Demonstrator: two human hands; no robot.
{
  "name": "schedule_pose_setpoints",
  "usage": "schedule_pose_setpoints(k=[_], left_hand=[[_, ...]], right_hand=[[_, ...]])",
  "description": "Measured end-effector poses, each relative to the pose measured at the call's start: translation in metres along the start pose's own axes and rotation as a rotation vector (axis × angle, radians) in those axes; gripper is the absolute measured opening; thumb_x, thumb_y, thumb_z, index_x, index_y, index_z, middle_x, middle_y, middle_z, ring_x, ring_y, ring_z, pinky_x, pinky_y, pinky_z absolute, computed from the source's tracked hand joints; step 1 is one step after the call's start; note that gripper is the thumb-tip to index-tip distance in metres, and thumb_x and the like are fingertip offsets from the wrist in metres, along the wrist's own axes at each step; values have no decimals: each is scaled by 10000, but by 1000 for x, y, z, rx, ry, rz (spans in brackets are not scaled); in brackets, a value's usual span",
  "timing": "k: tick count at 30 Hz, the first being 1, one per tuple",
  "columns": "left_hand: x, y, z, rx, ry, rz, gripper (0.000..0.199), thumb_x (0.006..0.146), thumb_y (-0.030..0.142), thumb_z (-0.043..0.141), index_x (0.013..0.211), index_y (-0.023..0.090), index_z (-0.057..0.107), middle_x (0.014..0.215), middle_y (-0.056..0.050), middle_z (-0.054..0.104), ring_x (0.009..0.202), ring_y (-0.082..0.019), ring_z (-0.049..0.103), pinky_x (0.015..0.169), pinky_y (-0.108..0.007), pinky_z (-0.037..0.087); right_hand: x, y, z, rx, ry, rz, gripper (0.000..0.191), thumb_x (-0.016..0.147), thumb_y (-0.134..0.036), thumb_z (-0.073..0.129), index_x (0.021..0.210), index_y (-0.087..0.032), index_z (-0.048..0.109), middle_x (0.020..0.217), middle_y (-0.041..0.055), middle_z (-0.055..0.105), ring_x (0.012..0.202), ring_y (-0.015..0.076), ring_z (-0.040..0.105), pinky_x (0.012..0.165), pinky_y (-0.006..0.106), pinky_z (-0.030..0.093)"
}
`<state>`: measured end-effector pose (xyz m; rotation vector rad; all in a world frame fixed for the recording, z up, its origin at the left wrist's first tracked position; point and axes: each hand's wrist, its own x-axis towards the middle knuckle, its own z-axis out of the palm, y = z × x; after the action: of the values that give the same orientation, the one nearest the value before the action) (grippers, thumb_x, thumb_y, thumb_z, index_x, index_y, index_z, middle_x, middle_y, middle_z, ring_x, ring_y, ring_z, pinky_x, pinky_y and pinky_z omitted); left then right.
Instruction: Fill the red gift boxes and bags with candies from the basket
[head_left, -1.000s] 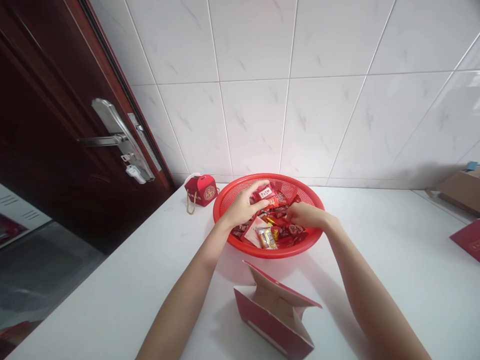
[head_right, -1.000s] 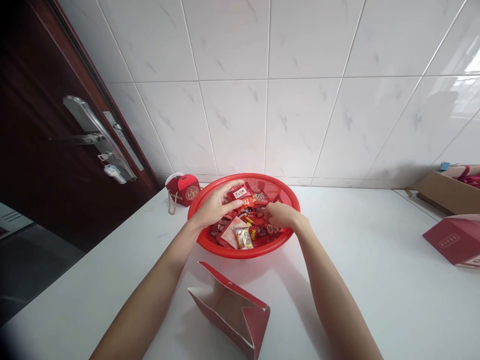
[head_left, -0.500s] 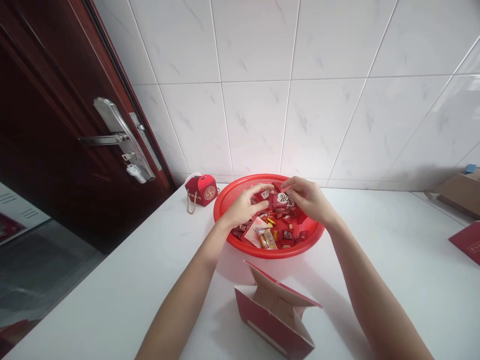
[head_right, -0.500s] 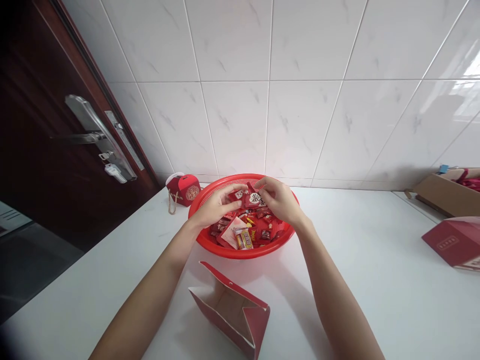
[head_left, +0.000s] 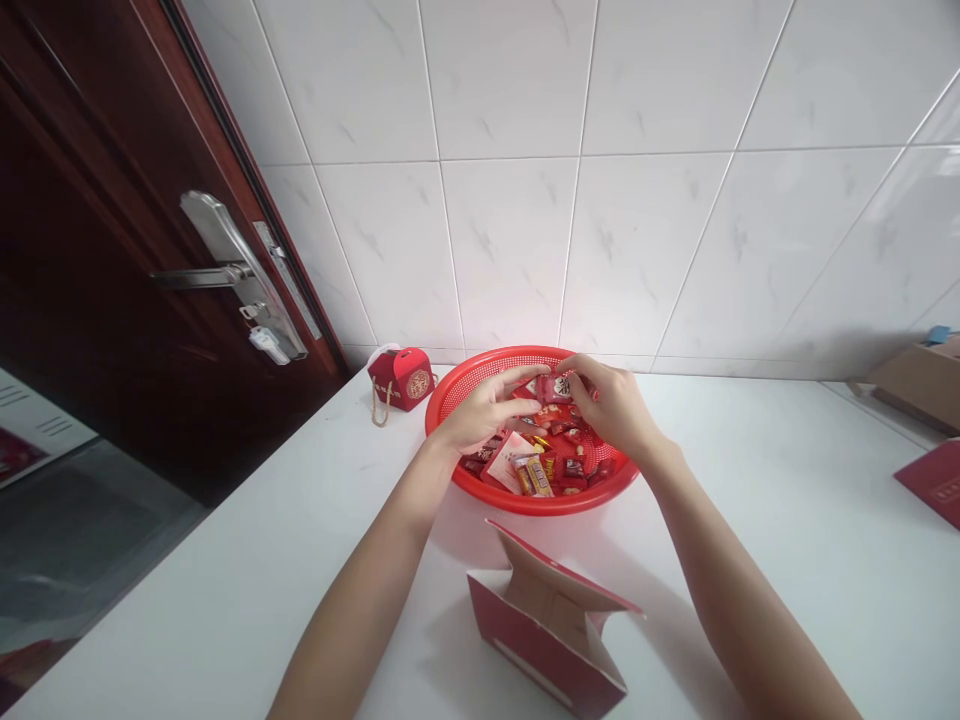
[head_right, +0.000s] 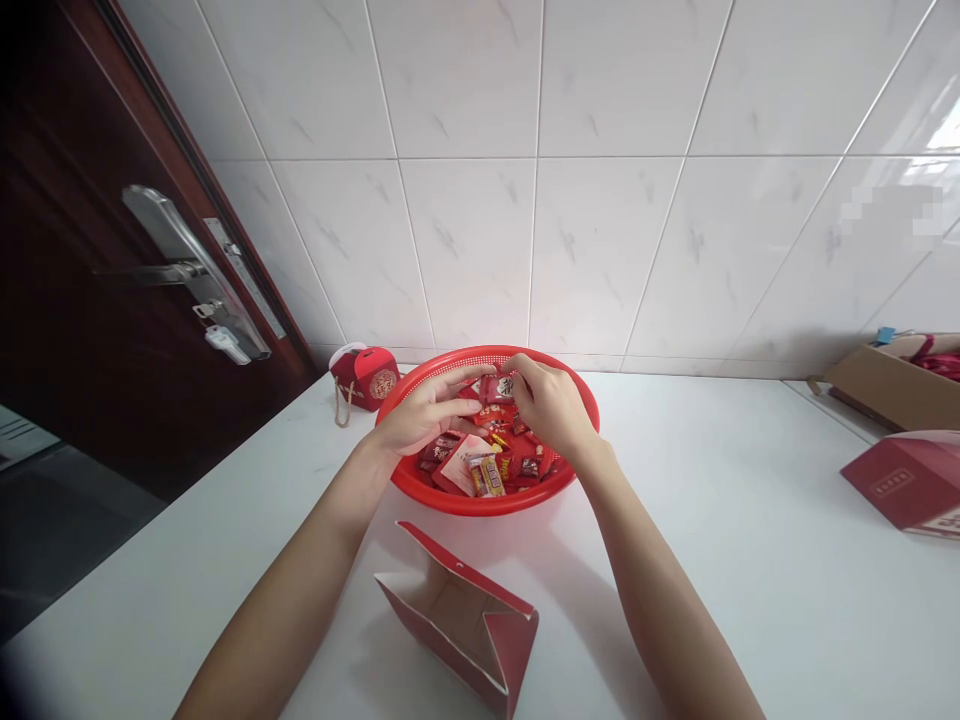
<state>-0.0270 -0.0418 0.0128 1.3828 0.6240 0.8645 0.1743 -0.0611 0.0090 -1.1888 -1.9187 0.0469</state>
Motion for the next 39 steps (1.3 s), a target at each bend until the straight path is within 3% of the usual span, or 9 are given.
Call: schedule_pose_setpoints(k=[6,10,13,16,18,21,26,32,39], left_hand=[[-1,1,5,48,68,16,388,814,227,760,1199,215,712,1197,-81,692,972,-210,679,716,-317,644],[1,0,7,142,137,122,376,795,255,783,1159,195,708,1320,-101,660,1038,-236,686,734,-309,636],[3,-4,-1,246,199,176,396,774,265,788,1156,208,702,1365,-85,635,927,-193,706,711,-289,625],[7,-9,-12,316,276,200,380,776,260,761,1147,219,690,1346,-67,633,724,-115,681,659,-266,609],[9,-13,-17,310,310,189,362,791,246,729,1147,217,677,1349,-67,620,636,-81,652,635,-260,600],[11,-16,-20,281,333,170,348,798,224,708,1144,214,670,1347,-67,615,607,-71,646,633,-258,599],[12,-17,-21,249,326,166,360,799,231,720,1156,229,676,1343,-56,634,603,-76,650,642,-268,609],[14,-18,-22,216,305,177,393,765,244,758,1149,232,678,1376,-56,617,600,-74,652,625,-266,603],[13,-17,-21,209,324,168,372,792,218,723,1161,228,680,1314,-48,656,636,-87,653,627,-268,609]], right_hand=[[-1,-3,0,-17,11,-15,230,943,-182,427,992,-218,649,663,4,634,532,156,505,560,268,373],[1,-5,-4,69,8,63,228,979,-293,456,1104,-223,633,729,17,683,598,177,592,611,284,437],[2,4,-11,166,26,145,318,991,-419,482,1201,-211,602,870,58,743,739,211,684,710,327,506],[3,19,-15,112,1,237,284,977,-377,498,1157,-197,622,956,88,759,803,228,707,769,361,530],[5,29,-13,-14,-114,297,237,969,-291,485,1114,-186,641,1025,105,758,870,233,715,792,354,537],[15,35,-2,-259,-479,315,272,975,-199,436,1139,-182,652,1078,108,753,959,239,714,801,327,540],[37,33,28,-410,-889,310,185,747,-128,736,925,-178,734,897,110,751,833,306,725,676,343,538],[38,26,54,-495,-969,293,583,766,-162,740,1327,-126,587,1146,209,719,1063,396,685,827,448,537],[37,34,43,-242,-957,328,308,740,-255,737,1027,-165,673,1026,151,737,945,355,701,795,428,549]])
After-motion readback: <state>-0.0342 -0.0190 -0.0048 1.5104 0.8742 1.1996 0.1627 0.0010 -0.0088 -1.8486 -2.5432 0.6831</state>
